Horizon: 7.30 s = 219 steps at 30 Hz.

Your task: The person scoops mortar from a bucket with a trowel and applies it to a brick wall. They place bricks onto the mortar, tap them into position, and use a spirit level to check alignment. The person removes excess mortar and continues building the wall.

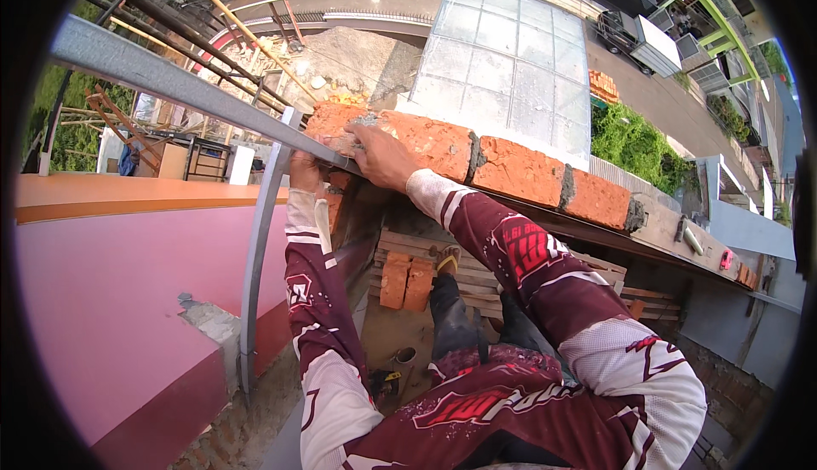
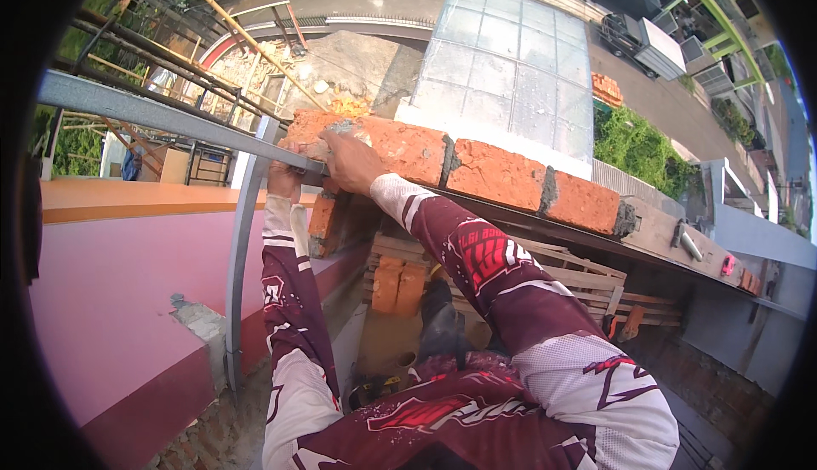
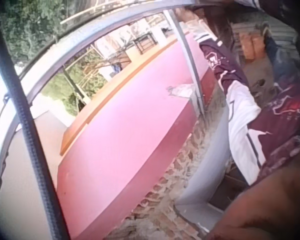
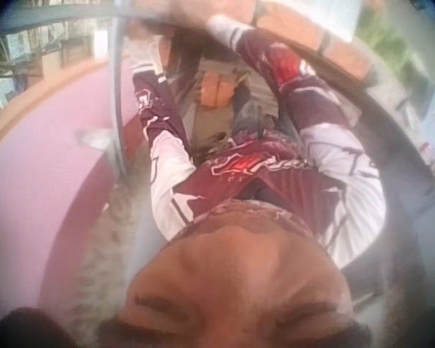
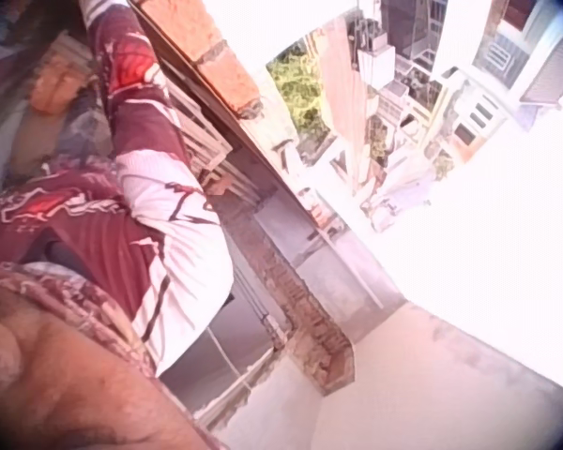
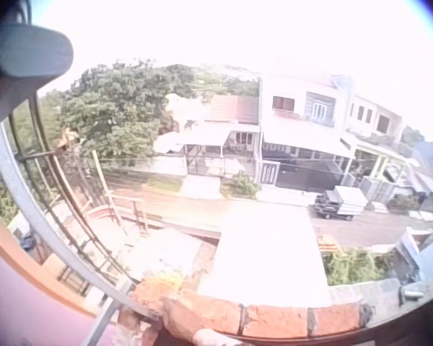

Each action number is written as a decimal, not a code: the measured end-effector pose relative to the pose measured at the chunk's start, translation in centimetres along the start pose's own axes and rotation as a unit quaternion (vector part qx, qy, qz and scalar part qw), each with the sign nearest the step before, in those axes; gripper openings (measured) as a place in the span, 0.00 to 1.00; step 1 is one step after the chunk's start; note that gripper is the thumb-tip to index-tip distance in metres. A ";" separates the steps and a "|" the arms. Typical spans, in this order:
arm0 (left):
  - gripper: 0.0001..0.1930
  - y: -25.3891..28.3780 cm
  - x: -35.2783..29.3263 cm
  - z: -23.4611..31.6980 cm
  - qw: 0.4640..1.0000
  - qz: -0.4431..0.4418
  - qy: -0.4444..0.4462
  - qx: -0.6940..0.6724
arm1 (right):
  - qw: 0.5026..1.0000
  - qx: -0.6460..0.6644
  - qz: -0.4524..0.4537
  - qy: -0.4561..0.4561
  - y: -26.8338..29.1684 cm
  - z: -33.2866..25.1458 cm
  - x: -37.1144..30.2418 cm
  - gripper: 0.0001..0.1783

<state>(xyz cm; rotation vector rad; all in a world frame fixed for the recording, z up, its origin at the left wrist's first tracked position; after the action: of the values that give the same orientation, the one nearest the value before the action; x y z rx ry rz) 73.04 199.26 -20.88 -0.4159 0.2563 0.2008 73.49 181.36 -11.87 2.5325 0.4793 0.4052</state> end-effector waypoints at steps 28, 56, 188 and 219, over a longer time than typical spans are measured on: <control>0.08 -3.7 -6.9 -9.1 0.936 0.165 0.096 -0.296 | 0.937 0.219 -0.034 -0.271 -0.9 3.2 -6.6 0.09; 0.03 -3.1 -7.6 -9.0 0.928 0.157 0.097 -0.323 | 0.957 0.183 -0.041 -0.220 0.6 1.6 -5.2 0.20; 0.10 -7.6 -16.7 5.4 0.961 0.077 -0.021 -0.266 | 0.998 0.048 -0.047 0.010 7.1 -14.6 -2.8 0.14; 0.08 -4.6 -10.8 13.8 0.972 0.145 0.043 -0.179 | 0.999 -0.041 0.015 -0.006 10.2 -13.2 1.5 0.11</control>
<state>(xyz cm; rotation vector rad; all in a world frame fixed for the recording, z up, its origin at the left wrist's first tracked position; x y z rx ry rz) 66.74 199.50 -3.88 -0.7471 0.3677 0.5220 72.45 179.60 4.81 2.4645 0.4134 0.4114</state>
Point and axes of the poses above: each hand's wrist, its own x-axis towards the middle knuckle, its own y-axis out of the back of the hand, z = x × y, the point moved 10 cm from there along x, towards the middle knuckle, and after that the axes turned 4 degrees about y, right-handed, at the moved point
